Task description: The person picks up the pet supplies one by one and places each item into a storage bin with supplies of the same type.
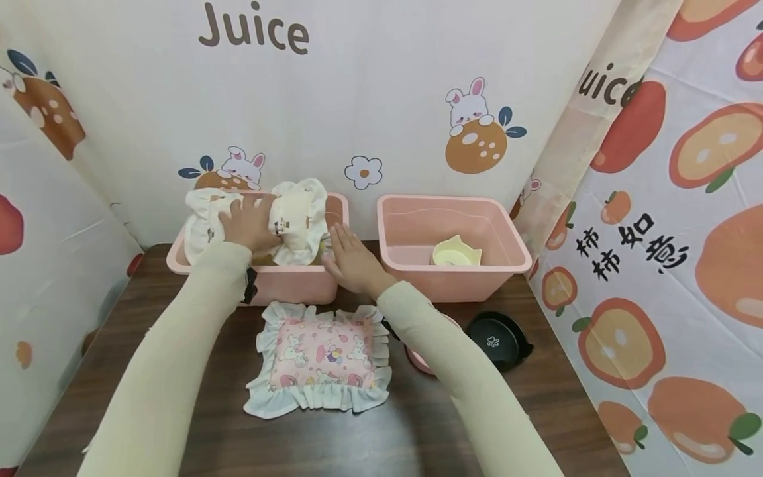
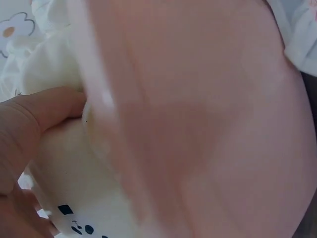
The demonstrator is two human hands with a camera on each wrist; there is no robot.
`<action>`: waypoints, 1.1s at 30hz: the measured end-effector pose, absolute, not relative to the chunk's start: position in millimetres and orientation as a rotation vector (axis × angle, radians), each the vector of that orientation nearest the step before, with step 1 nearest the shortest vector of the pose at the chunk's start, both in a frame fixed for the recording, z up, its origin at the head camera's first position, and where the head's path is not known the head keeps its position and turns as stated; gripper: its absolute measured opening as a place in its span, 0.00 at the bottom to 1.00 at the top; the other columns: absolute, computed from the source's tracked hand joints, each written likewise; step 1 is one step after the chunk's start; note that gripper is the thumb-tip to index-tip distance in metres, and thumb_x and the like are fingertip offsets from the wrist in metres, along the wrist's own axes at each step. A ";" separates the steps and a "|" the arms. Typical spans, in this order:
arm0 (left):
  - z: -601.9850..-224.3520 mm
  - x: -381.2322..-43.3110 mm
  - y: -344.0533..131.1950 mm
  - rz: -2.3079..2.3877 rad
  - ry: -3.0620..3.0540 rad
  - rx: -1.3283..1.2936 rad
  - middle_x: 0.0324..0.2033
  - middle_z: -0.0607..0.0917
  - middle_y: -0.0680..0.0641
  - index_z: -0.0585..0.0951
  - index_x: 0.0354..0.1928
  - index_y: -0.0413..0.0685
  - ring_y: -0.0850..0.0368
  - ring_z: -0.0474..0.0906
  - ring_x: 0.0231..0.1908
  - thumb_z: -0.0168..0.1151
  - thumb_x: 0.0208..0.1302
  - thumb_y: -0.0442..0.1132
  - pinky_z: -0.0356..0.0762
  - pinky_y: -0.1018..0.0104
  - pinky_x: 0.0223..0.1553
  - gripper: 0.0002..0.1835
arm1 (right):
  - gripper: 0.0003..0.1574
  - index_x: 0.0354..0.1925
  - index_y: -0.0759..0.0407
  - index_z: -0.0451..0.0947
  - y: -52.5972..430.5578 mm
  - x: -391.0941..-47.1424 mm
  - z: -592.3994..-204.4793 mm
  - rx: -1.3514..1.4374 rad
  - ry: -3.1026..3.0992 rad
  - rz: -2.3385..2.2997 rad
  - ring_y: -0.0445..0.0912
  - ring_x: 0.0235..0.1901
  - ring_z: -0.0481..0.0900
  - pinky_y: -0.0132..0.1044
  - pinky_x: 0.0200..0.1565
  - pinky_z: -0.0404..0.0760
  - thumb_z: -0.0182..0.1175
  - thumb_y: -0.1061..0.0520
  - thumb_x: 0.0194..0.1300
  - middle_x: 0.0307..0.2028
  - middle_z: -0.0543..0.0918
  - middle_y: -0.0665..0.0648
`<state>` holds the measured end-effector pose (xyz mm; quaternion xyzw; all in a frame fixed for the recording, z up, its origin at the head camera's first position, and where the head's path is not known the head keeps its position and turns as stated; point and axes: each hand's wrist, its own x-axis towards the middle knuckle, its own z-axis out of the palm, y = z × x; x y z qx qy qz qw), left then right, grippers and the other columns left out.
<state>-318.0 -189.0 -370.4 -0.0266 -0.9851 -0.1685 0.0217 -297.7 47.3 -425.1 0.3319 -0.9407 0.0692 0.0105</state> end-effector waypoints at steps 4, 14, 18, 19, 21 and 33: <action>-383.5 -322.2 -188.7 -0.508 -3.085 -0.040 0.65 0.57 0.27 0.58 0.71 0.47 0.23 0.50 0.63 0.68 0.47 0.40 0.44 0.22 0.56 0.47 | 0.43 0.74 0.69 0.37 45.2 -297.0 -423.8 1.040 -2.930 0.185 0.55 0.75 0.35 0.39 0.73 0.37 0.32 0.42 0.77 0.75 0.40 0.66; -411.5 -334.7 -183.3 -0.533 -3.178 0.002 0.63 0.61 0.27 0.62 0.69 0.48 0.25 0.54 0.61 0.68 0.46 0.42 0.45 0.22 0.56 0.45 | 0.42 0.74 0.70 0.37 45.6 -297.3 -424.4 1.038 -2.931 0.172 0.55 0.75 0.36 0.39 0.73 0.38 0.32 0.43 0.77 0.75 0.41 0.67; -419.6 -336.7 -182.1 -0.536 -3.217 0.009 0.64 0.60 0.28 0.60 0.70 0.47 0.24 0.53 0.62 0.69 0.45 0.44 0.48 0.22 0.56 0.47 | 0.43 0.74 0.69 0.37 45.9 -300.5 -428.1 1.035 -2.909 0.139 0.56 0.74 0.38 0.39 0.73 0.38 0.29 0.41 0.76 0.75 0.40 0.66; -420.8 -336.7 -181.6 -0.540 -3.226 0.009 0.64 0.60 0.28 0.60 0.70 0.46 0.24 0.53 0.62 0.69 0.44 0.44 0.48 0.23 0.56 0.48 | 0.43 0.74 0.69 0.37 46.0 -301.2 -428.8 1.036 -2.905 0.142 0.56 0.74 0.38 0.39 0.73 0.38 0.29 0.41 0.76 0.75 0.40 0.66; -422.3 -337.0 -181.1 -0.541 -3.247 0.011 0.65 0.59 0.28 0.60 0.70 0.46 0.25 0.53 0.62 0.70 0.44 0.45 0.49 0.23 0.56 0.48 | 0.43 0.74 0.69 0.37 46.1 -301.8 -429.8 1.034 -2.900 0.154 0.56 0.74 0.38 0.39 0.73 0.38 0.30 0.41 0.76 0.75 0.40 0.66; -427.9 -339.5 -177.9 -0.512 -3.284 -0.032 0.68 0.58 0.30 0.58 0.72 0.48 0.23 0.54 0.62 0.70 0.47 0.46 0.51 0.22 0.55 0.49 | 0.43 0.74 0.69 0.36 46.5 -301.1 -429.7 1.027 -2.923 0.184 0.52 0.75 0.31 0.37 0.72 0.33 0.30 0.41 0.76 0.75 0.39 0.65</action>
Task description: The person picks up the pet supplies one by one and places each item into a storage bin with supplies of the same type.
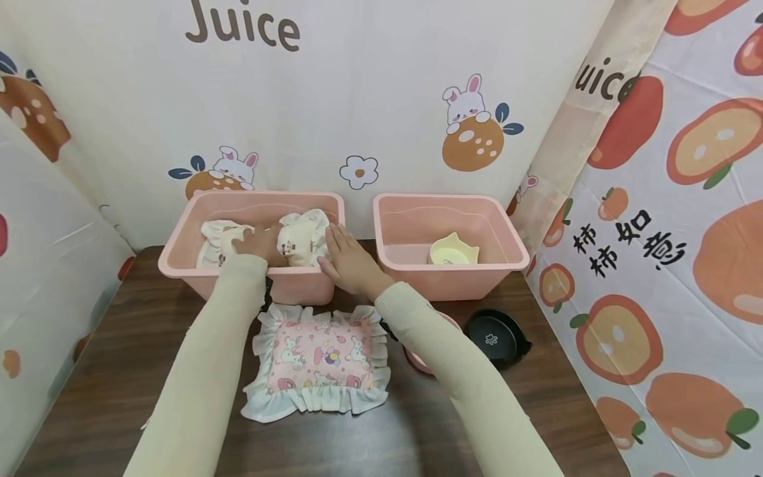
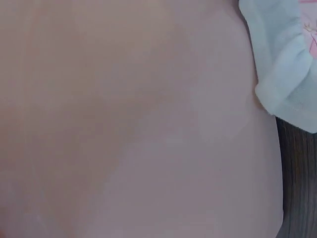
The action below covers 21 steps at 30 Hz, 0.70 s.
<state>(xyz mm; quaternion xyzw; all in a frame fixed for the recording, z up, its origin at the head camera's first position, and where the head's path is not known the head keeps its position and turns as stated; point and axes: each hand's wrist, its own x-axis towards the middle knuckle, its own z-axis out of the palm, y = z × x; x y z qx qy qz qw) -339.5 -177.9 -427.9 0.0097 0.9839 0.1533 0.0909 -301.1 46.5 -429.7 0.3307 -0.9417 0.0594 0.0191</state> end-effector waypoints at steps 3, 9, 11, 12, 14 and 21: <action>-428.1 -340.7 -179.6 0.466 2.911 0.043 0.67 0.60 0.30 0.57 0.72 0.48 0.23 0.57 0.61 0.70 0.48 0.46 0.55 0.23 0.54 0.49 | 0.43 0.74 0.69 0.36 46.2 -301.0 -428.2 1.032 -2.913 0.199 0.51 0.75 0.31 0.37 0.72 0.34 0.30 0.41 0.76 0.75 0.38 0.65; -430.8 -343.2 -181.0 0.391 2.863 0.189 0.65 0.64 0.28 0.58 0.70 0.35 0.28 0.65 0.59 0.64 0.62 0.44 0.68 0.34 0.53 0.40 | 0.43 0.74 0.69 0.36 47.3 -301.2 -427.8 1.017 -2.911 0.181 0.53 0.75 0.34 0.38 0.72 0.35 0.31 0.41 0.76 0.75 0.37 0.65; -431.8 -343.3 -180.9 0.372 2.830 0.230 0.67 0.60 0.28 0.56 0.70 0.33 0.28 0.58 0.64 0.59 0.66 0.44 0.63 0.33 0.57 0.38 | 0.43 0.74 0.69 0.37 47.5 -301.1 -427.7 1.021 -2.908 0.181 0.54 0.75 0.34 0.38 0.72 0.36 0.31 0.41 0.76 0.75 0.36 0.65; -432.4 -343.1 -180.9 0.366 2.810 0.242 0.68 0.57 0.28 0.54 0.71 0.32 0.28 0.54 0.66 0.57 0.67 0.44 0.59 0.32 0.60 0.38 | 0.43 0.74 0.69 0.37 47.6 -301.1 -427.8 1.024 -2.905 0.174 0.54 0.75 0.34 0.38 0.72 0.36 0.31 0.41 0.76 0.75 0.36 0.65; -433.2 -342.7 -180.8 0.364 2.770 0.261 0.70 0.51 0.28 0.51 0.72 0.31 0.28 0.45 0.69 0.53 0.69 0.45 0.51 0.31 0.63 0.39 | 0.43 0.74 0.70 0.38 47.5 -300.6 -427.4 1.029 -2.904 0.168 0.53 0.75 0.33 0.38 0.72 0.35 0.31 0.41 0.76 0.75 0.35 0.65; -431.4 -336.9 -180.0 0.392 2.672 0.254 0.72 0.38 0.29 0.40 0.73 0.32 0.30 0.30 0.71 0.39 0.74 0.50 0.35 0.32 0.67 0.39 | 0.43 0.74 0.69 0.40 46.3 -299.8 -426.4 1.023 -2.923 0.111 0.53 0.75 0.35 0.38 0.72 0.36 0.30 0.40 0.76 0.75 0.39 0.65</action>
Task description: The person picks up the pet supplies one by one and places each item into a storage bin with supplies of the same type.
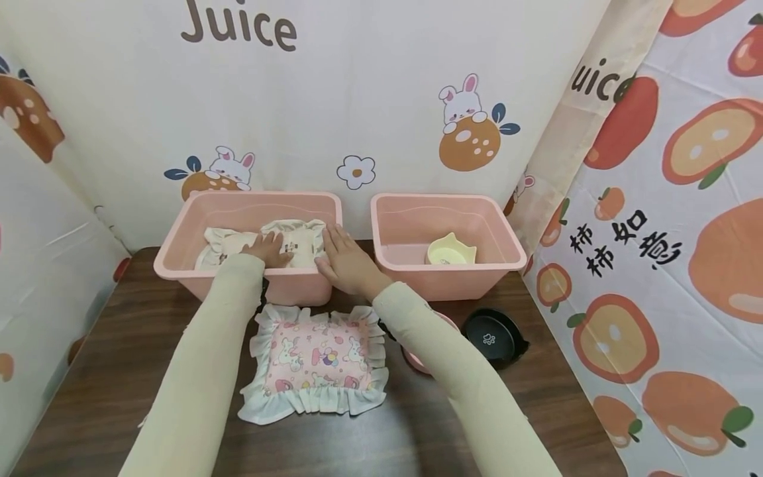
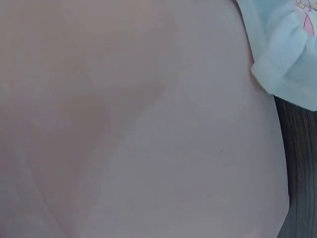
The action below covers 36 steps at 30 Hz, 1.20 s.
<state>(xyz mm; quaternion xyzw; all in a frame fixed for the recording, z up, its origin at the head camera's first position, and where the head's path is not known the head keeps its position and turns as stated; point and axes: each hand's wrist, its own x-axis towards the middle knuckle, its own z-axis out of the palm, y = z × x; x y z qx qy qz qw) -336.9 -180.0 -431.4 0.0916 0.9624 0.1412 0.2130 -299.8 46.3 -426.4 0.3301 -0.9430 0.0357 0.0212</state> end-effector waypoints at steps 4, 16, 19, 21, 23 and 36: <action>-425.1 -331.1 -179.3 0.408 2.660 0.243 0.72 0.38 0.29 0.40 0.73 0.32 0.30 0.30 0.71 0.39 0.74 0.50 0.34 0.33 0.67 0.39 | 0.43 0.74 0.69 0.41 44.1 -298.8 -424.3 1.035 -2.928 0.078 0.53 0.75 0.34 0.39 0.73 0.37 0.30 0.40 0.76 0.75 0.40 0.65; -424.8 -328.4 -183.5 0.379 2.699 0.237 0.72 0.41 0.29 0.43 0.73 0.31 0.30 0.33 0.71 0.41 0.73 0.50 0.37 0.31 0.66 0.39 | 0.42 0.74 0.69 0.41 41.0 -295.1 -416.0 1.057 -2.936 0.024 0.54 0.74 0.35 0.41 0.73 0.40 0.31 0.41 0.77 0.74 0.42 0.66; -426.4 -331.7 -184.9 0.385 2.713 0.249 0.72 0.42 0.29 0.44 0.73 0.32 0.30 0.34 0.71 0.42 0.73 0.50 0.40 0.29 0.65 0.39 | 0.42 0.74 0.69 0.41 41.0 -295.3 -415.7 1.053 -2.936 0.033 0.54 0.75 0.36 0.41 0.73 0.39 0.31 0.41 0.77 0.74 0.43 0.66; -426.9 -334.1 -187.1 0.376 2.721 0.270 0.72 0.44 0.28 0.45 0.73 0.32 0.29 0.35 0.71 0.43 0.72 0.52 0.42 0.28 0.64 0.39 | 0.42 0.74 0.69 0.42 41.2 -295.6 -416.2 1.055 -2.934 0.036 0.54 0.75 0.36 0.40 0.73 0.40 0.31 0.41 0.77 0.74 0.43 0.66; -426.0 -336.7 -189.5 0.358 2.726 0.303 0.71 0.45 0.27 0.46 0.73 0.32 0.28 0.37 0.70 0.44 0.72 0.53 0.46 0.27 0.63 0.40 | 0.42 0.74 0.69 0.42 41.7 -296.0 -416.7 1.058 -2.930 0.032 0.54 0.75 0.36 0.41 0.73 0.40 0.31 0.41 0.77 0.74 0.44 0.66; -390.6 -323.1 -196.7 0.412 2.774 0.332 0.72 0.46 0.30 0.49 0.74 0.39 0.28 0.40 0.70 0.48 0.70 0.58 0.34 0.22 0.60 0.42 | 0.42 0.74 0.68 0.41 44.3 -300.5 -424.3 1.030 -2.939 0.044 0.55 0.75 0.39 0.40 0.73 0.39 0.30 0.41 0.77 0.75 0.42 0.66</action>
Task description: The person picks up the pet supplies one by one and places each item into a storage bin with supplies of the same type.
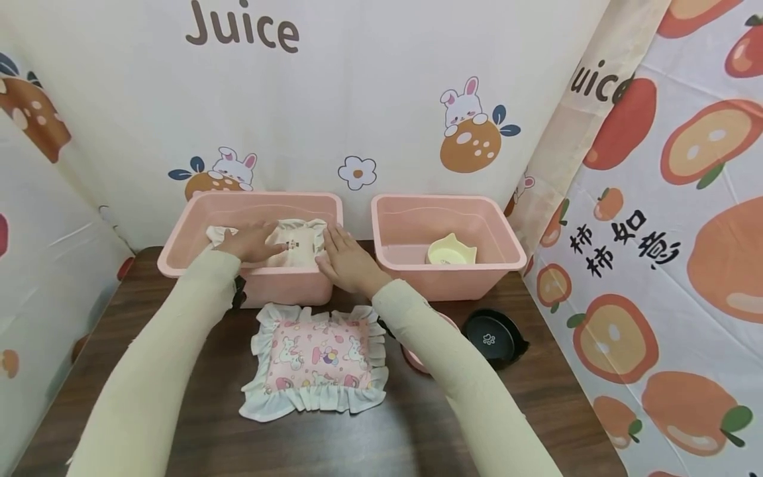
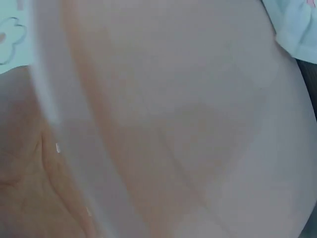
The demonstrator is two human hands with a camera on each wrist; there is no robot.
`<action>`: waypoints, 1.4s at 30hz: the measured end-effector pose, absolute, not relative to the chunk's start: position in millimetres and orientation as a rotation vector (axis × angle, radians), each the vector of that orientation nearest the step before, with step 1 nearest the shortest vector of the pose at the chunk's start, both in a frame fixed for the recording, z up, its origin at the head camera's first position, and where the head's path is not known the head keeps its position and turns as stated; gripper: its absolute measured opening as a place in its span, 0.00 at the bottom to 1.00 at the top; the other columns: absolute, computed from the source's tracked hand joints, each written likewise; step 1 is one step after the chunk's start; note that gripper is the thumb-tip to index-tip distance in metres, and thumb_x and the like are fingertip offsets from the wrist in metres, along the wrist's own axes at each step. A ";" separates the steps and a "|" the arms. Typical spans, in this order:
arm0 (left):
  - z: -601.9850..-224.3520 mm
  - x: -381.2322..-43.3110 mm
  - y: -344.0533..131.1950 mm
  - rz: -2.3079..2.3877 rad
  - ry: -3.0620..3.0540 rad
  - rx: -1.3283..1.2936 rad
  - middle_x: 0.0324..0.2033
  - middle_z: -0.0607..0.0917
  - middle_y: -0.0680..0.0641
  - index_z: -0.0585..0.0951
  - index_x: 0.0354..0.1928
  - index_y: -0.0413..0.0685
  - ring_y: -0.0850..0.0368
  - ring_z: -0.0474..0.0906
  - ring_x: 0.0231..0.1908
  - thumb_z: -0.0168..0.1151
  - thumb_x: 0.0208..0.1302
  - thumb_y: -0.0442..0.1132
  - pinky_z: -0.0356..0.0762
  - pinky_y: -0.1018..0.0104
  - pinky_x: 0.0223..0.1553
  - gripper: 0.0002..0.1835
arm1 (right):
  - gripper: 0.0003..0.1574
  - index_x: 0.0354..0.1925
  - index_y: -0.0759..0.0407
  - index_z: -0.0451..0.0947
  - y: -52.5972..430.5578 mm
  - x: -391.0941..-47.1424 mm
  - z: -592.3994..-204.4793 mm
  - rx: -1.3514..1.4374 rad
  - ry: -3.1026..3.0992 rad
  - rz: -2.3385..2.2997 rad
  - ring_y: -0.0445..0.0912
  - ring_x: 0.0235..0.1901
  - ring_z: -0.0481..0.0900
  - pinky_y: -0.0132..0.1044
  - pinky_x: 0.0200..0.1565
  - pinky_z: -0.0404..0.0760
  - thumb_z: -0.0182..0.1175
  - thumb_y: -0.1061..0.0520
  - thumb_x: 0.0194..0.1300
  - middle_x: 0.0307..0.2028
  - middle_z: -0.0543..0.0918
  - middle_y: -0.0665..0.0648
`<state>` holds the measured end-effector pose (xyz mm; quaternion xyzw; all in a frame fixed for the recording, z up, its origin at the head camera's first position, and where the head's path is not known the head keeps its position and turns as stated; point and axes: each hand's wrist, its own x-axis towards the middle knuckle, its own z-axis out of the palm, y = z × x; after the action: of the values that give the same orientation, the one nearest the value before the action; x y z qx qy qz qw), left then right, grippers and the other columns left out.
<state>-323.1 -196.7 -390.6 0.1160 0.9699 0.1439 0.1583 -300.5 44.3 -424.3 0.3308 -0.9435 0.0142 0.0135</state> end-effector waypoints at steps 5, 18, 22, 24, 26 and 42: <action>-380.0 -303.1 -197.2 0.407 2.849 0.395 0.71 0.49 0.29 0.51 0.74 0.38 0.27 0.41 0.70 0.47 0.70 0.59 0.36 0.22 0.60 0.42 | 0.42 0.74 0.68 0.40 43.9 -300.9 -425.4 1.026 -2.941 0.063 0.53 0.75 0.35 0.40 0.73 0.38 0.30 0.41 0.77 0.75 0.42 0.65; -380.6 -216.8 -179.2 0.408 2.989 0.558 0.73 0.51 0.34 0.53 0.75 0.47 0.26 0.42 0.69 0.48 0.69 0.60 0.39 0.25 0.62 0.40 | 0.42 0.74 0.68 0.41 44.4 -300.1 -424.6 1.020 -2.933 0.074 0.56 0.74 0.40 0.42 0.73 0.42 0.30 0.40 0.76 0.74 0.45 0.66; -392.9 -191.4 -176.4 0.498 3.052 0.626 0.72 0.54 0.34 0.56 0.74 0.47 0.25 0.45 0.69 0.52 0.68 0.59 0.41 0.26 0.62 0.40 | 0.43 0.74 0.68 0.42 44.6 -299.4 -423.6 1.021 -2.936 0.092 0.56 0.74 0.40 0.43 0.73 0.42 0.30 0.40 0.76 0.75 0.43 0.66; -401.2 -179.5 -174.6 0.533 3.092 0.658 0.72 0.54 0.35 0.56 0.74 0.49 0.27 0.45 0.69 0.54 0.66 0.58 0.41 0.26 0.63 0.40 | 0.43 0.74 0.68 0.41 44.5 -298.9 -423.0 1.024 -2.939 0.096 0.56 0.74 0.40 0.43 0.73 0.42 0.29 0.40 0.76 0.75 0.42 0.65; -411.3 -168.4 -172.7 0.541 3.137 0.688 0.73 0.54 0.37 0.55 0.74 0.49 0.29 0.45 0.70 0.56 0.65 0.58 0.41 0.27 0.63 0.41 | 0.43 0.74 0.68 0.41 44.5 -298.5 -422.4 1.026 -2.943 0.095 0.56 0.74 0.39 0.43 0.73 0.42 0.29 0.40 0.76 0.75 0.41 0.65; -503.2 -140.9 -160.6 0.524 3.059 0.848 0.74 0.54 0.43 0.57 0.74 0.49 0.34 0.49 0.71 0.59 0.57 0.66 0.50 0.30 0.63 0.49 | 0.42 0.74 0.66 0.37 42.6 -299.1 -424.8 0.985 -2.968 0.048 0.54 0.75 0.38 0.40 0.73 0.37 0.27 0.40 0.76 0.75 0.39 0.63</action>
<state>-140.9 -160.6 -503.2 0.2633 0.9501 0.1628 -0.0379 -299.1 42.6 -424.8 0.3150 -0.9490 0.0153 0.0071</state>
